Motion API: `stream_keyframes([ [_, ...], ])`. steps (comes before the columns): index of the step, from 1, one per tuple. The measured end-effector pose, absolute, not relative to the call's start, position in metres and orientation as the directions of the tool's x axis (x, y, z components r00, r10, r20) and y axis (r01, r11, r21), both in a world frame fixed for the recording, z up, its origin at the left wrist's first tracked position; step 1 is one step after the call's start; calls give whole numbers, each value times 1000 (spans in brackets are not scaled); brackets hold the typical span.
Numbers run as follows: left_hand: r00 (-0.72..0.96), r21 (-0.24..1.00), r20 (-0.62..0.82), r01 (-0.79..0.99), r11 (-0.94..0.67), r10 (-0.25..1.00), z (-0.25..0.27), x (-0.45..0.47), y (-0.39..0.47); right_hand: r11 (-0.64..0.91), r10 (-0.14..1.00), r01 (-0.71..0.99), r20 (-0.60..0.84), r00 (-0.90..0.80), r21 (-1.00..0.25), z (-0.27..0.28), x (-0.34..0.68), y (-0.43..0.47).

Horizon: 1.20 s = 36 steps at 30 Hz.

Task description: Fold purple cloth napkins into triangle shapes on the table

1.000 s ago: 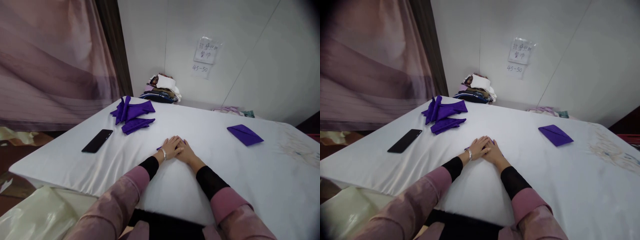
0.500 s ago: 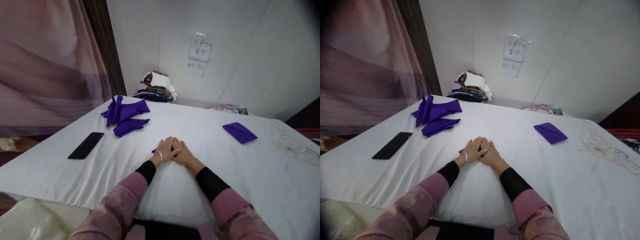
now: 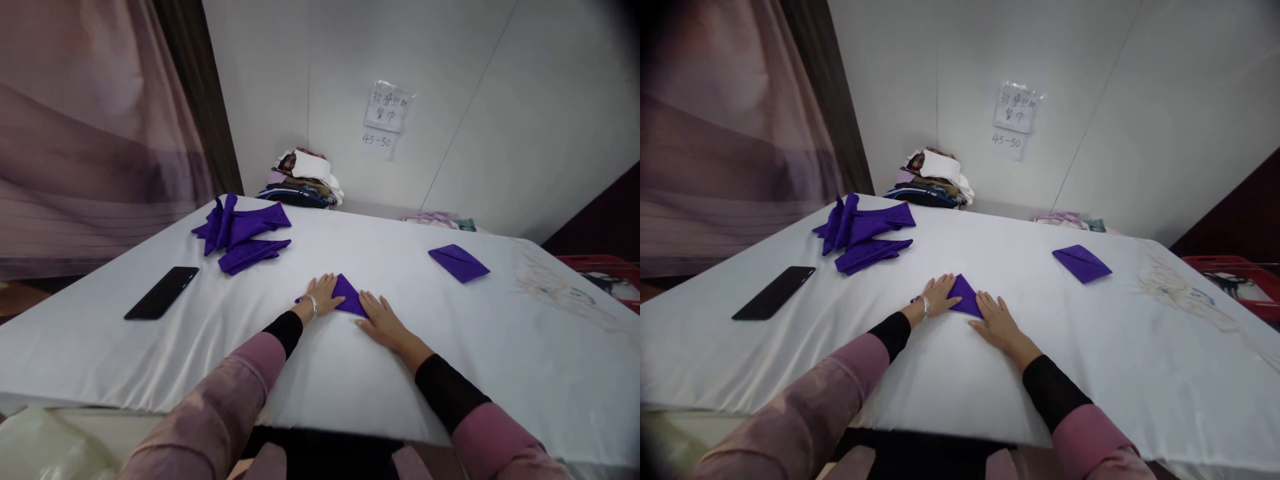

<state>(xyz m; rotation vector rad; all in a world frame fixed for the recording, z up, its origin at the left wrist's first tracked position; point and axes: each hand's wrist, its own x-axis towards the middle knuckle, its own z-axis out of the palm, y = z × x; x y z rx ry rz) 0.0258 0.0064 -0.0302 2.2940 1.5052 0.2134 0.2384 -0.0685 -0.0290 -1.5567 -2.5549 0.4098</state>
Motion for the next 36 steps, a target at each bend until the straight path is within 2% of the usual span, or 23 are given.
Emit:
stream_keyframes([
  [5, 342, 435, -49, 853, -288, 938, -15, 25, 18, 322, 930, 837, -16, -367, -442, -26, 246, -69],
  [10, 303, 538, -122, 821, -193, 945, -6, 27, 32, 252, 964, 799, 69, -257, -546, -19, 242, -57],
  [13, 370, 621, -139, 755, -210, 919, 4, 27, 32, 191, 971, 745, 11, -239, -639, -16, 238, -48],
  [16, 431, 687, -88, 679, -258, 898, 28, 25, 27, 158, 962, 705, -53, -267, -691, -12, 237, -39],
  [18, 446, 711, -13, 634, -305, 895, 47, 23, 20, 211, 965, 721, 23, -261, -661, -5, 237, -32],
  [20, 468, 676, 162, 589, -443, 869, 60, 22, 10, 283, 959, 787, 186, -216, -548, 2, 237, -27],
  [21, 499, 614, 264, 573, -543, 825, 62, 21, 3, 305, 943, 827, 268, -195, -473, 5, 236, -26],
  [23, 618, 405, 399, 544, -735, 678, 56, 22, -13, 335, 911, 884, 353, -215, -326, 7, 236, -25],
  [25, 756, 206, 364, 505, -838, 545, 37, 23, -32, 385, 895, 897, 326, -305, -216, 2, 237, -28],
  [28, 840, 93, 272, 462, -882, 469, 1, 23, -56, 446, 883, 881, 240, -403, -160, -14, 241, -35],
  [30, 830, 134, 267, 471, -872, 489, -14, 21, -66, 456, 882, 869, 231, -411, -193, -24, 248, -40],
  [33, 781, 294, 281, 483, -825, 557, -21, 18, -72, 430, 899, 854, 229, -374, -292, -32, 260, -42],
  [36, 767, 396, 262, 467, -790, 585, -20, 16, -73, 261, 958, 879, 220, -184, -400, -28, 266, -42],
])
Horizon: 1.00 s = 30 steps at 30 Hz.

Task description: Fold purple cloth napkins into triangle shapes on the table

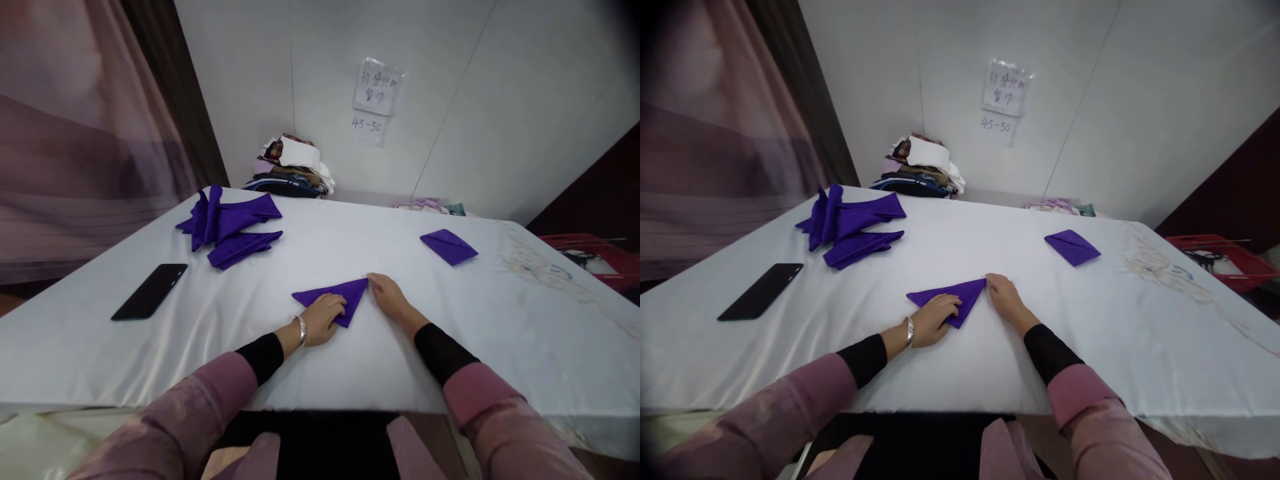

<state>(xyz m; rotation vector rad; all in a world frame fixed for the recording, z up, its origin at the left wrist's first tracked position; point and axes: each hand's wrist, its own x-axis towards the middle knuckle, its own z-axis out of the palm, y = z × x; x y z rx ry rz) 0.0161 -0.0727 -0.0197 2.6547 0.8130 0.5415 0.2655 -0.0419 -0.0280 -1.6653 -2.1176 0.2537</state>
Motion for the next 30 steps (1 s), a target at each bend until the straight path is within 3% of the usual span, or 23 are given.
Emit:
stream_keyframes([
  [3, 767, 434, 235, 467, -770, 597, -20, 16, -73, 192, 963, 883, 256, -86, -427, -15, 250, -46],
  [7, 769, 458, 230, 455, -764, 596, -23, 15, -75, 435, 899, 804, 242, -364, -407, 0, 200, -58],
  [10, 774, 476, 202, 458, -751, 600, -23, 14, -77, 491, 864, 739, 150, -480, -461, 0, 173, -63],
  [15, 811, 472, 141, 449, -759, 568, -18, 11, -81, 389, 901, 755, 46, -432, -528, -14, 176, -59],
  [20, 820, 461, 128, 449, -766, 558, -17, 9, -81, 341, 935, 864, 40, -352, -371, -25, 192, -58],
  [26, 819, 489, 182, 406, -773, 545, -21, 10, -80, 277, 958, 914, 16, -286, -297, -31, 198, -60],
  [30, 686, 520, 324, 446, -728, 651, -22, 1, -76, 284, 958, 917, 40, -284, -281, -33, 199, -61],
])
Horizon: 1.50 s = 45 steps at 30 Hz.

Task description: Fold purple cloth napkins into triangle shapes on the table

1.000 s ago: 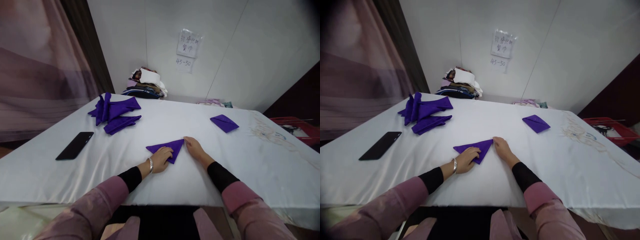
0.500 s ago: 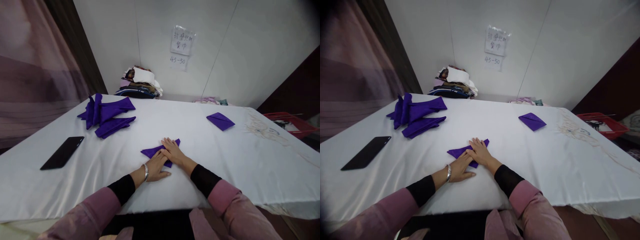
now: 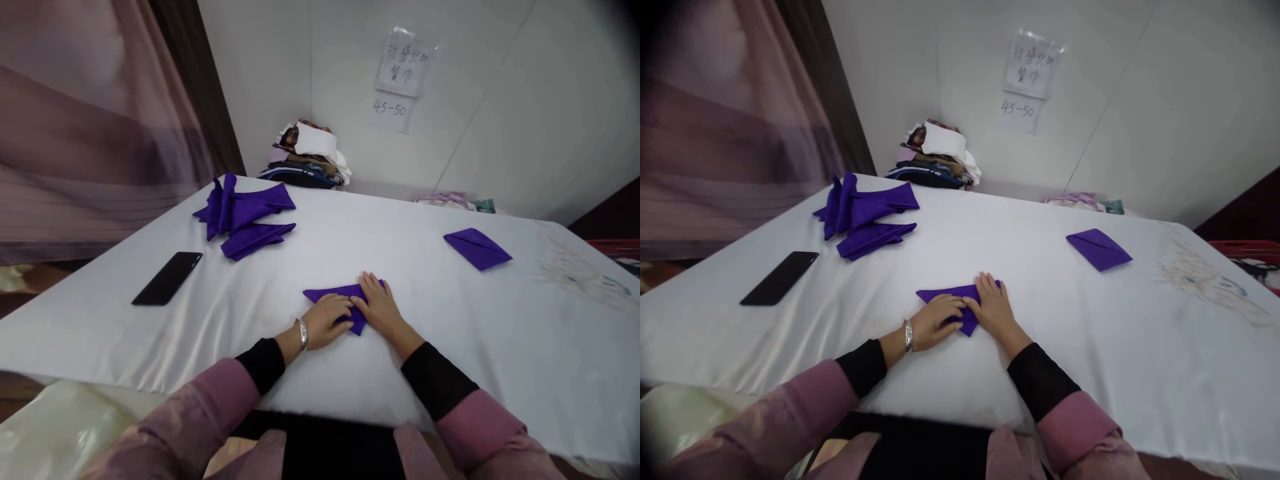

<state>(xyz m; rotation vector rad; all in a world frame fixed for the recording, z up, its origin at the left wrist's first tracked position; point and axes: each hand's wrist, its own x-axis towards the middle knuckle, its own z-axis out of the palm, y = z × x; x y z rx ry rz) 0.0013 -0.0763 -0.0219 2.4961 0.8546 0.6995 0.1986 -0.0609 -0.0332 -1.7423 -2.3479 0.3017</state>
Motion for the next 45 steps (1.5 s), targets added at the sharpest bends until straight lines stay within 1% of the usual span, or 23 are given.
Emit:
stream_keyframes([
  [3, 419, 521, 435, 605, -602, 797, -27, -17, -68, 282, 959, 917, 53, -278, -283, -34, 199, -62],
  [5, 245, 537, 443, 698, -474, 862, -31, -33, -62, 280, 960, 916, 62, -274, -288, -34, 199, -63],
  [7, 144, 561, 405, 740, -370, 903, -34, -46, -57, 278, 961, 915, 72, -269, -294, -35, 200, -64],
  [9, 116, 574, 360, 755, -318, 926, -35, -54, -55, 276, 961, 915, 80, -264, -296, -36, 201, -64],
  [12, 118, 575, 332, 761, -300, 936, -34, -56, -54, 275, 961, 918, 91, -259, -286, -37, 202, -65],
  [18, 125, 613, 336, 724, -317, 934, -33, -56, -51, 273, 962, 923, 71, -264, -271, -34, 200, -65],
  [23, 134, 529, 278, 805, -268, 951, -35, -55, -49, 260, 965, 929, 50, -256, -264, -29, 198, -66],
  [27, 84, 497, 287, 839, -224, 954, -31, -49, -49, 257, 966, 925, 48, -254, -281, -27, 197, -66],
  [29, 115, 494, 323, 826, -271, 939, -25, -40, -47, 262, 965, 920, 55, -257, -291, -27, 198, -65],
  [31, 216, 487, 360, 786, -380, 908, -19, -23, -46, 268, 963, 915, 62, -261, -302, -28, 198, -65],
  [33, 335, 463, 360, 746, -479, 871, -15, -2, -45, 273, 962, 907, 65, -267, -320, -29, 198, -64],
  [36, 479, 400, 248, 741, -539, 842, -17, 28, -45, 289, 957, 876, 78, -281, -386, -31, 203, -63],
  [39, 537, 339, 139, 764, -549, 832, -25, 42, -46, 291, 956, 816, 180, -230, -500, -33, 214, -59],
  [41, 540, 317, 121, 774, -548, 833, -29, 43, -46, 252, 955, 770, 278, -100, -587, -33, 225, -56],
  [42, 541, 313, 120, 775, -549, 832, -30, 42, -46, 217, 952, 738, 305, -15, -639, -33, 231, -54],
  [43, 543, 311, 117, 775, -550, 831, -30, 41, -46, 169, 950, 695, 303, 73, -699, -32, 236, -52],
  [45, 545, 312, 110, 775, -550, 831, -29, 40, -47, 43, 956, 564, 199, 218, -825, -30, 245, -49],
])
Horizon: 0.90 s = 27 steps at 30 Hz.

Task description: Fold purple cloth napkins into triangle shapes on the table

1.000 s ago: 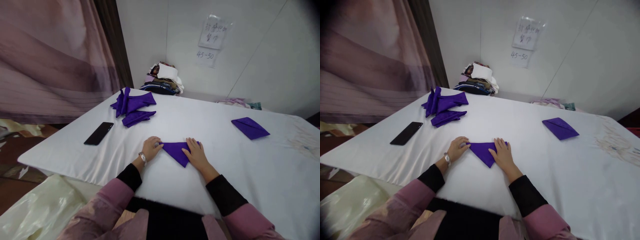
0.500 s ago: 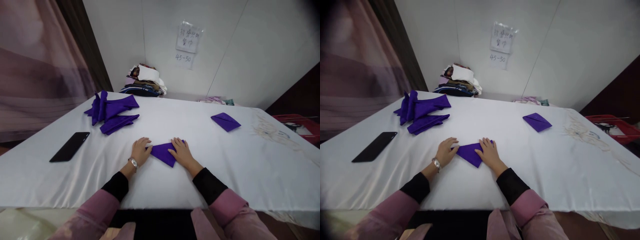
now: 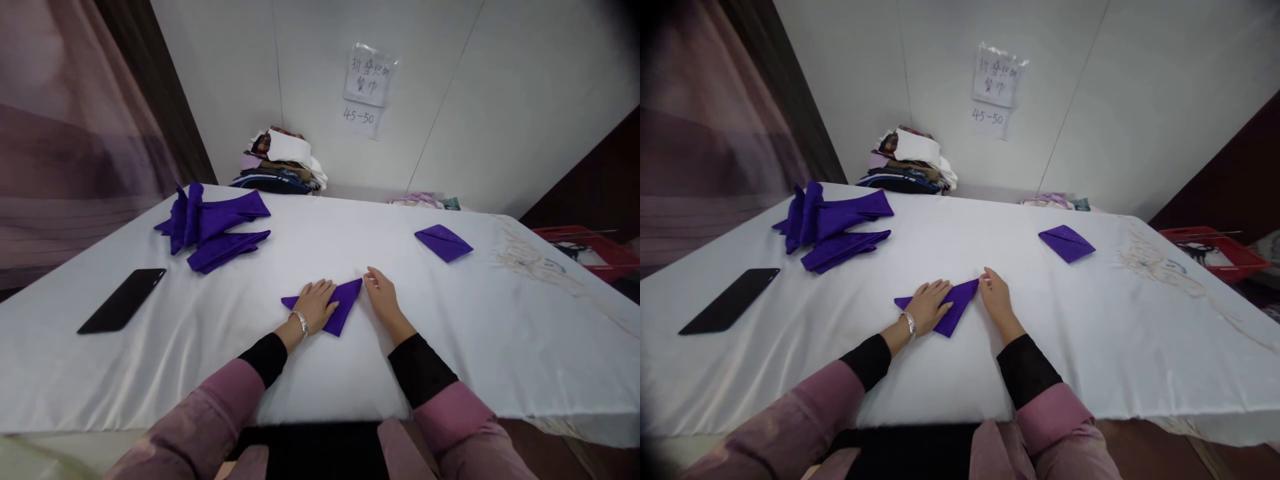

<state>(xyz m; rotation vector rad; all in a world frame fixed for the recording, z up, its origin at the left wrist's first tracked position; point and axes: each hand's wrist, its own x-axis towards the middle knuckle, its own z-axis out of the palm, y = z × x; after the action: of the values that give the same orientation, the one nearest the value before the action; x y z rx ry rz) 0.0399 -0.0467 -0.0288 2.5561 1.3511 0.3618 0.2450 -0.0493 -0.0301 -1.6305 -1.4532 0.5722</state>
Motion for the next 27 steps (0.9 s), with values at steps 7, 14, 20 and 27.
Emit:
stream_keyframes([
  [7, 543, 319, 83, 780, -539, 836, -27, 41, -46, -181, 968, 308, -114, 224, -934, -24, 245, -47],
  [14, 558, 302, 105, 771, -561, 823, -31, 40, -44, -103, 979, 409, -18, 205, -907, -26, 240, -44],
  [20, 562, 296, 98, 771, -563, 821, -30, 40, -45, -88, 979, 396, -6, 205, -914, -32, 240, -40],
  [27, 571, 272, 120, 768, -580, 812, -31, 39, -45, -70, 977, 355, 7, 212, -932, -32, 239, -37],
])
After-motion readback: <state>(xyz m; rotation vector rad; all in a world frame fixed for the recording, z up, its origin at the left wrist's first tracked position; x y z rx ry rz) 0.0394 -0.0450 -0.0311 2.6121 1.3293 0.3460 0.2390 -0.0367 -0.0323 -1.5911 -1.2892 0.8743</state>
